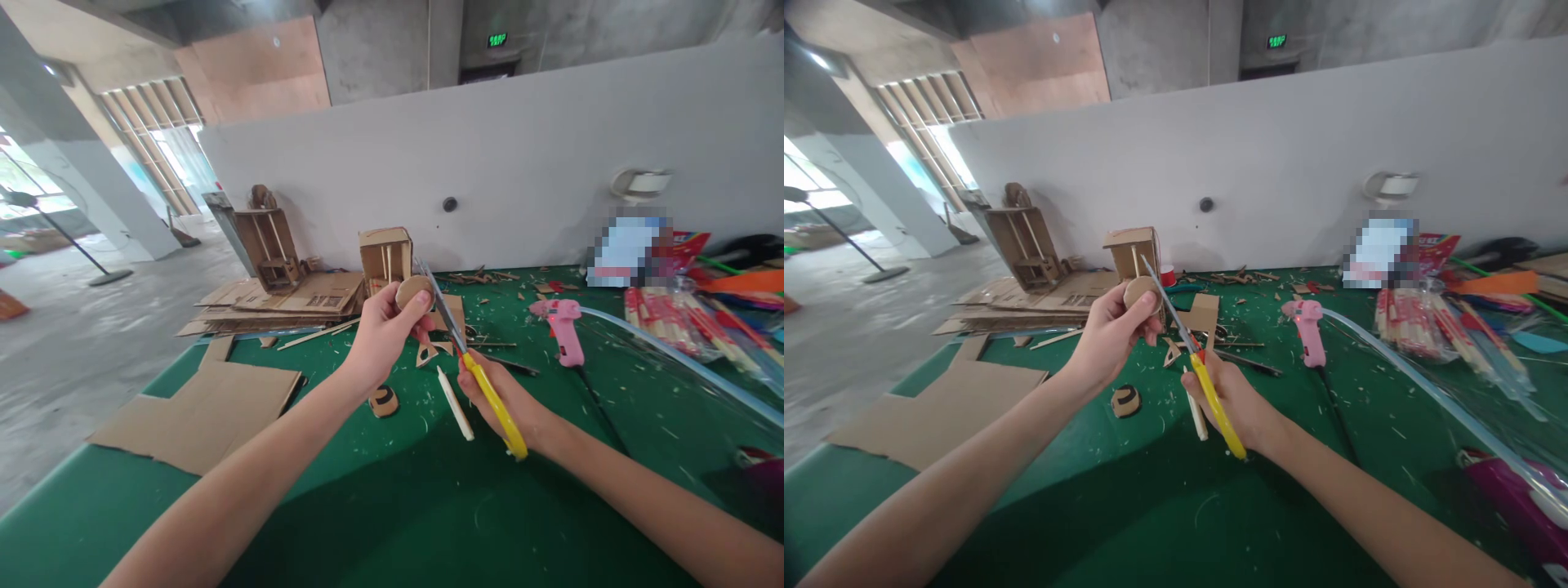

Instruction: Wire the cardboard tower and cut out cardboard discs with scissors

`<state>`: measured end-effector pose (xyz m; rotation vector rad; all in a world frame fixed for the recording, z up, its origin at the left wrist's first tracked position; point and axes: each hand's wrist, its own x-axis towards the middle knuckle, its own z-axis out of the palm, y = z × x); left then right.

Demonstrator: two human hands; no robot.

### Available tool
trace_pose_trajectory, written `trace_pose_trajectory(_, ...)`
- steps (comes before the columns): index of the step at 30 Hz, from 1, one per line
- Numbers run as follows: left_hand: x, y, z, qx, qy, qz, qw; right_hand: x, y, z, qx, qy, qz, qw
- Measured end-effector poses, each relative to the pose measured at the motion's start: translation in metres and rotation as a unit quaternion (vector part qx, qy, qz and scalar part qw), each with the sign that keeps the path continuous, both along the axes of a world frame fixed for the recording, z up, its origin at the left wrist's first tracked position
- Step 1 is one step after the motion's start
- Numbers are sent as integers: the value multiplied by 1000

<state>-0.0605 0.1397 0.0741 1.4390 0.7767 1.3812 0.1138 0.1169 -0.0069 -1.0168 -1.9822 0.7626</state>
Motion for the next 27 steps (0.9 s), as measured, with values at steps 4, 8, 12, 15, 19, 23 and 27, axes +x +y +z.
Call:
trace_pose_trajectory(4, -2, 2, -1, 2, 2, -23, 1000, -1, -3, 2, -6, 21, 21, 1000)
trace_pose_trajectory(8, -5, 4, -2, 5, 22, -44, 999, -2, -5, 4, -25, 47, 37, 998)
trace_pose_trajectory(12, -9, 7, -1, 5, 34, -66, 997, -2, -3, 2, 1, 14, 2, 1000)
trace_pose_trajectory(15, -11, 8, 1, 3, 47, -76, 996, -1, -1, 2, 12, 12, -5, 1000)
trace_pose_trajectory(19, -15, 10, 4, -1, 57, -92, 994, 1, -1, 2, -12, 27, 16, 999)
trace_pose_trajectory(23, -19, 11, 7, 8, 88, -105, 990, 3, -4, 4, -9, 19, 49, 999)
trace_pose_trajectory(27, -23, 12, 9, 15, 115, -110, 987, 2, -3, 6, 10, 15, 20, 1000)
